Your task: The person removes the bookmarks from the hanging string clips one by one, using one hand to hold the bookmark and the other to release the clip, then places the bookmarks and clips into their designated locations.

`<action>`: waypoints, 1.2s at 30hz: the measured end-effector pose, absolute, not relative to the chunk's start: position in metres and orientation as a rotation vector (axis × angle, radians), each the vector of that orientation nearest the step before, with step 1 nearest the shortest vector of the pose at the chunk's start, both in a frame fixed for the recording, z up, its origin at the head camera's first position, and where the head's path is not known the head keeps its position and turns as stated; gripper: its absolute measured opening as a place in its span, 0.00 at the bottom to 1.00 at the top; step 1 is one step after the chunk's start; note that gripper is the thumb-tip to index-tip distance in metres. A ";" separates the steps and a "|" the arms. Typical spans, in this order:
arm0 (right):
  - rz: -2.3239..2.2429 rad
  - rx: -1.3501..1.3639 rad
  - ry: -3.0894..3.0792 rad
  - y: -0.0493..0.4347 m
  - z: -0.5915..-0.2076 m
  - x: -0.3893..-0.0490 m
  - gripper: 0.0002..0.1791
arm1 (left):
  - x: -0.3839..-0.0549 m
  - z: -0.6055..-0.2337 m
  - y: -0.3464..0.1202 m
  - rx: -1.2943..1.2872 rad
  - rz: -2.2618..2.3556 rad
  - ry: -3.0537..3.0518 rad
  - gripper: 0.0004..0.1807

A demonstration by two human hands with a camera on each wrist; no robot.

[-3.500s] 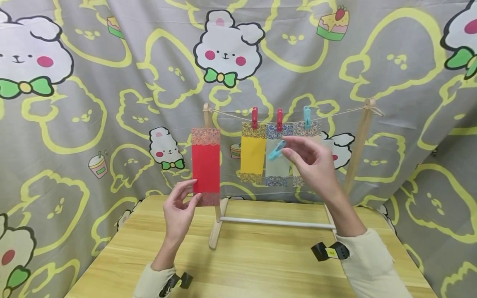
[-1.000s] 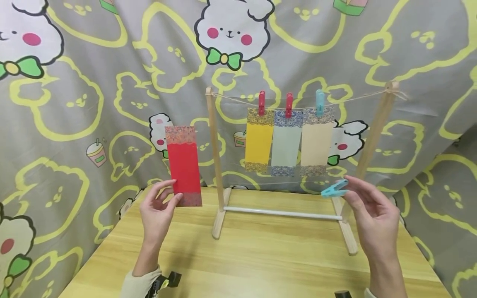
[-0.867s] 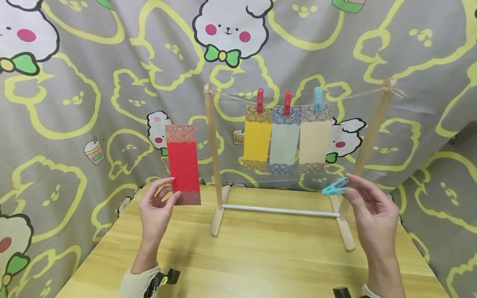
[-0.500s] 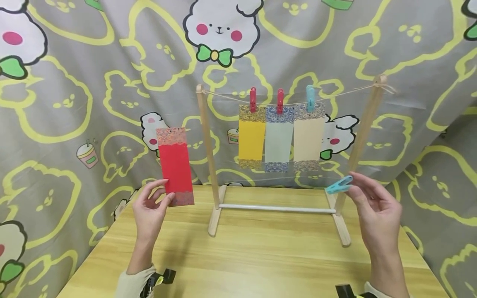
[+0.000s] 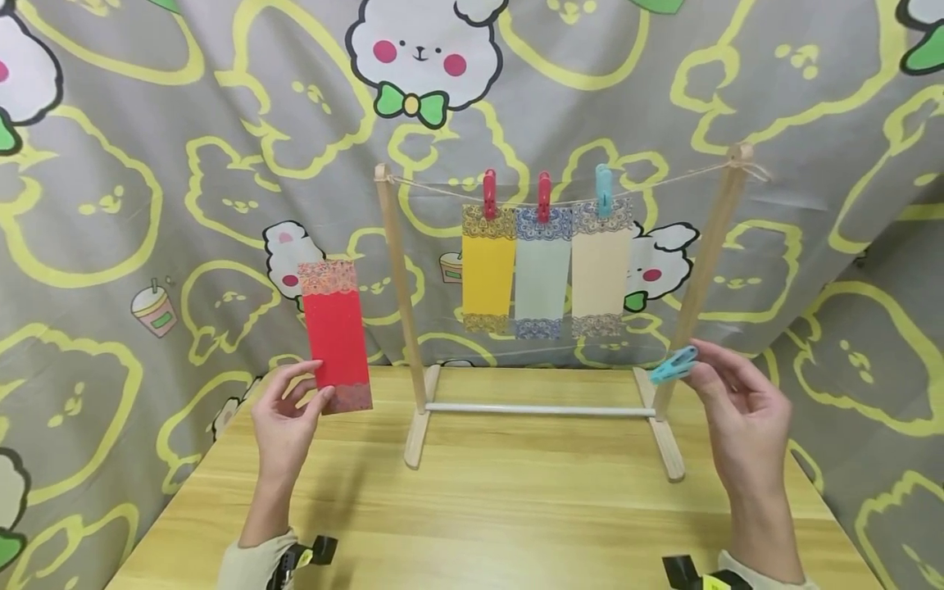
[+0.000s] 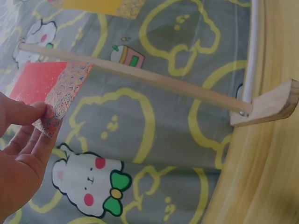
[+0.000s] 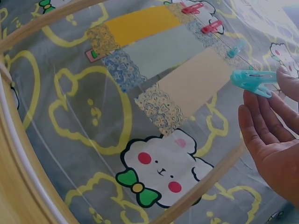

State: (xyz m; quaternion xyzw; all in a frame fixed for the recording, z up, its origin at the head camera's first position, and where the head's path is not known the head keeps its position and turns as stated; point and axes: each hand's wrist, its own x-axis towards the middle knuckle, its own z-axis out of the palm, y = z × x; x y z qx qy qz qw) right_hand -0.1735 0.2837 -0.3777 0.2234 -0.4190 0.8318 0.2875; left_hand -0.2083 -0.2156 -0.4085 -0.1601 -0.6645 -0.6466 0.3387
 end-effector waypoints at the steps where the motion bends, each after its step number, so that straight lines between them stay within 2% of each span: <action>1: 2.205 0.572 -1.140 0.284 -0.377 -0.174 0.17 | -0.209 -0.408 -0.217 -0.422 -1.686 -1.728 0.21; 6: 2.153 0.501 -1.232 0.283 -0.373 -0.178 0.17 | -0.212 -0.405 -0.221 -0.465 -1.699 -1.701 0.21; 16: 2.183 0.532 -1.277 0.280 -0.382 -0.185 0.17 | -0.216 -0.404 -0.225 -0.456 -1.728 -1.701 0.21; 36: 2.178 0.514 -1.400 0.292 -0.397 -0.185 0.16 | -0.218 -0.424 -0.230 -0.362 -1.742 -1.805 0.23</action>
